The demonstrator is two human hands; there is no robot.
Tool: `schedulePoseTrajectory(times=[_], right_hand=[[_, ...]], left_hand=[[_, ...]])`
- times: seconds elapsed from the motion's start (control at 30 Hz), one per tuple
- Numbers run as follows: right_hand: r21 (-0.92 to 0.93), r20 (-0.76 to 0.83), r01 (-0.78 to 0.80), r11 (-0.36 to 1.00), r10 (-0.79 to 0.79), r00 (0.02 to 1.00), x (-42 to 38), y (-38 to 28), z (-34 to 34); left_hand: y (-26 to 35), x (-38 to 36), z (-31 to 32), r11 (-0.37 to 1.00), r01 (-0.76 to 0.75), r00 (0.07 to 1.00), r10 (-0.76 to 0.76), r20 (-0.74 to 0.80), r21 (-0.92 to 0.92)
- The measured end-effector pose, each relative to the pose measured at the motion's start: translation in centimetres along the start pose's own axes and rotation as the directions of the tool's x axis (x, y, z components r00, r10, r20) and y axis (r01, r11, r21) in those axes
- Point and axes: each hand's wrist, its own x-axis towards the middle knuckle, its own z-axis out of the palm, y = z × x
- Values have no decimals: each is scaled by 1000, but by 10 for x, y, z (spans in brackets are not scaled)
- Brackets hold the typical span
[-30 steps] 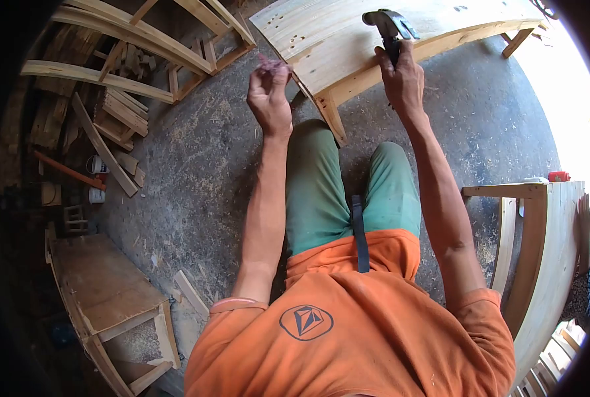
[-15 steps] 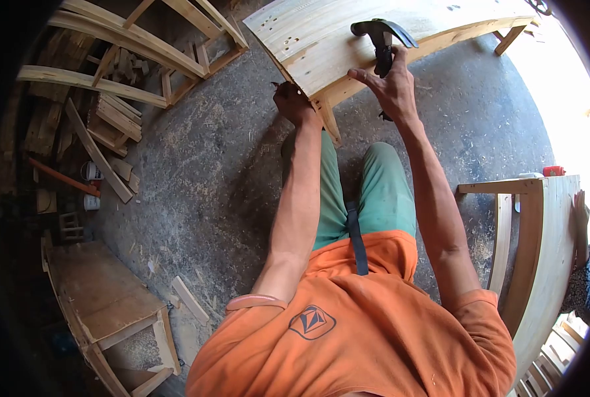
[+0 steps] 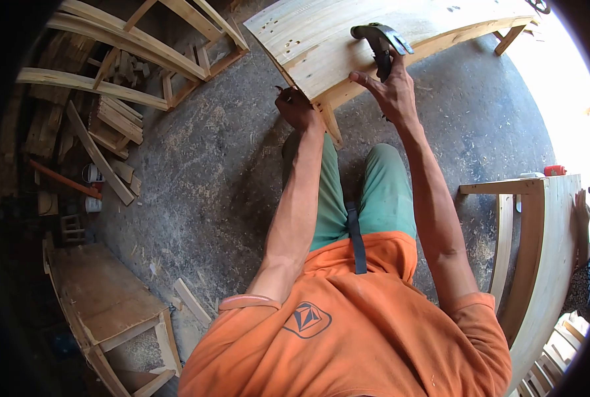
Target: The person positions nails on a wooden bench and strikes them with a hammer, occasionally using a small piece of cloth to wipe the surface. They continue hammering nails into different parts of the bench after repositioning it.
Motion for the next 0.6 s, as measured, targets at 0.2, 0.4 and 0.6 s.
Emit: schedulePoseTrajectory(times=[0.2, 0.4, 0.6], right_hand=[[31, -48, 28, 999, -26, 999, -3, 4, 5], [54, -68, 3, 999, 1, 998, -7, 0, 5], [64, -75, -28, 998, 33, 997, -9, -5, 8]], left_hand=[[-5, 9, -2, 999, -27, 999, 27, 23, 40], [-6, 12, -13, 991, -40, 988, 58, 143, -126], [-8, 4, -12, 989, -118, 980, 130, 148, -88]])
